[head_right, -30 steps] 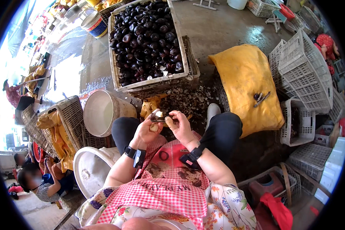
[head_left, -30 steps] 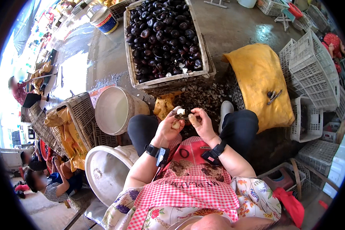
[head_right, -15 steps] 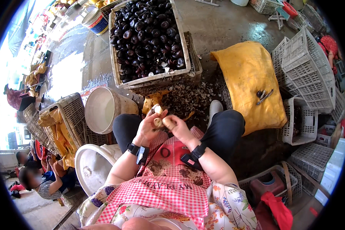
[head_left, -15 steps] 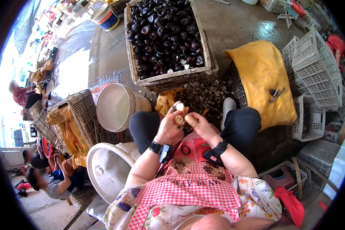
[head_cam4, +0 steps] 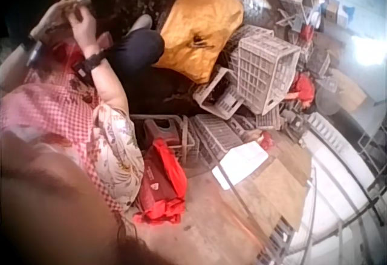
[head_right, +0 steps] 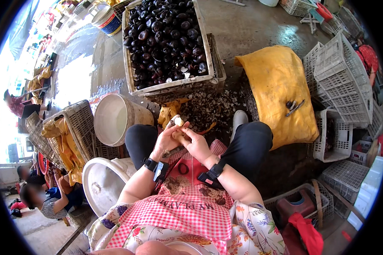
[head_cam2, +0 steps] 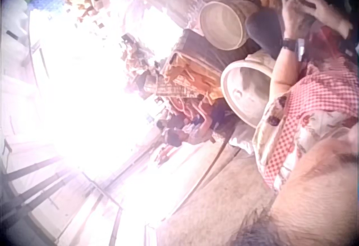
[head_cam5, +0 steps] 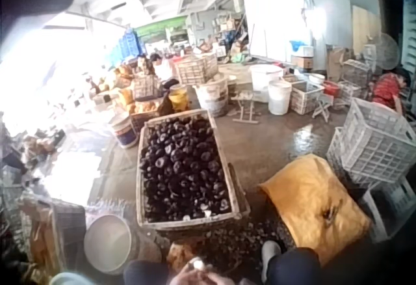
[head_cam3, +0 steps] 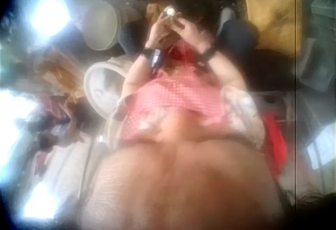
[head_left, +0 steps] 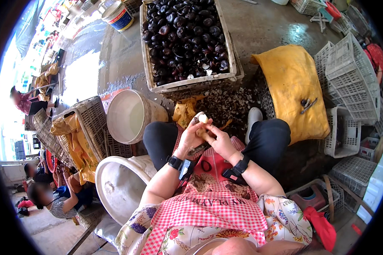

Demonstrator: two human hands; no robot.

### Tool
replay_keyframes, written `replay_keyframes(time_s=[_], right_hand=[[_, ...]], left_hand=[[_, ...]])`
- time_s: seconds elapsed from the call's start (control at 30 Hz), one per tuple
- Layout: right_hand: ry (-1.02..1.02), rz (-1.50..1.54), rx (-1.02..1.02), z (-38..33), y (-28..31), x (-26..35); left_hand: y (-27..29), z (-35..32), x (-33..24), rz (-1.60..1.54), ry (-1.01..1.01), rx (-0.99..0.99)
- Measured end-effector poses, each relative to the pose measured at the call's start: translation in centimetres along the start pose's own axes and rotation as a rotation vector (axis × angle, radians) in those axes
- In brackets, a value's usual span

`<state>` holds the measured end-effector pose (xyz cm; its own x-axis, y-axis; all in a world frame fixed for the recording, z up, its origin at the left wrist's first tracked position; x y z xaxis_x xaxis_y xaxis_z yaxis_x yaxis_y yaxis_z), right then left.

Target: The person peels water chestnuts by hand using a small knife, placing the peeled fruit into a white bucket.

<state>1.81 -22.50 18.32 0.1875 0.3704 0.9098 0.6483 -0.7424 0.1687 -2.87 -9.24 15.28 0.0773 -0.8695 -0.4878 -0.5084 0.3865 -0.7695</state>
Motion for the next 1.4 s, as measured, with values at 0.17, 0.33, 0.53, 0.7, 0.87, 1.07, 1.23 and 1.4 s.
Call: replay_keyframes(time_s=[0.17,0.33,0.53,0.7,0.87,1.07,1.23,1.4], right_hand=[[0.122,0.045,0.019,1.2,0.0,-2.1],[0.118,0.161,0.204,1.4,0.9,-2.6],[0.114,-0.069,0.211,0.4,1.9,-0.4],[0.298,-0.109,0.125,0.0,2.3,-0.1],[0.282,-0.175,0.043,0.9,4.0,-1.9],[0.318,-0.193,0.087,0.3,2.9,0.1],[-0.105,0.243,0.183,1.1,3.0,-3.0],[-0.424,0.491,0.329,1.0,1.6,0.0]], left_hand=[[-0.6,0.0,0.4,-0.015,-0.059,-0.025],[-1.6,-0.1,0.2,-0.006,-0.07,-0.045],[-3.0,-0.1,-0.2,0.034,-0.066,-0.079],[-2.4,0.7,-0.4,-0.001,-0.052,-0.115],[-2.8,0.9,-0.8,0.057,-0.074,-0.121],[-2.8,0.9,-0.4,0.078,-0.046,-0.121],[-2.8,1.1,-0.9,0.057,-0.077,-0.116],[-5.4,-0.2,-0.5,0.557,-0.127,-0.048]])
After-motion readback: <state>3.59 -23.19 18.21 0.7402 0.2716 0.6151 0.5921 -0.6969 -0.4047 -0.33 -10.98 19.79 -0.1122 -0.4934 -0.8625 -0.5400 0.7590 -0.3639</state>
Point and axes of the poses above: each hand's wrist, its own z-axis towards the middle knuckle, its own y-axis out of the back of the hand, x = y × z, the point moved 3 cm from there along z, towards the middle knuckle, and after that the axes turned 15 degrees about -y, right-handed, at the moved point
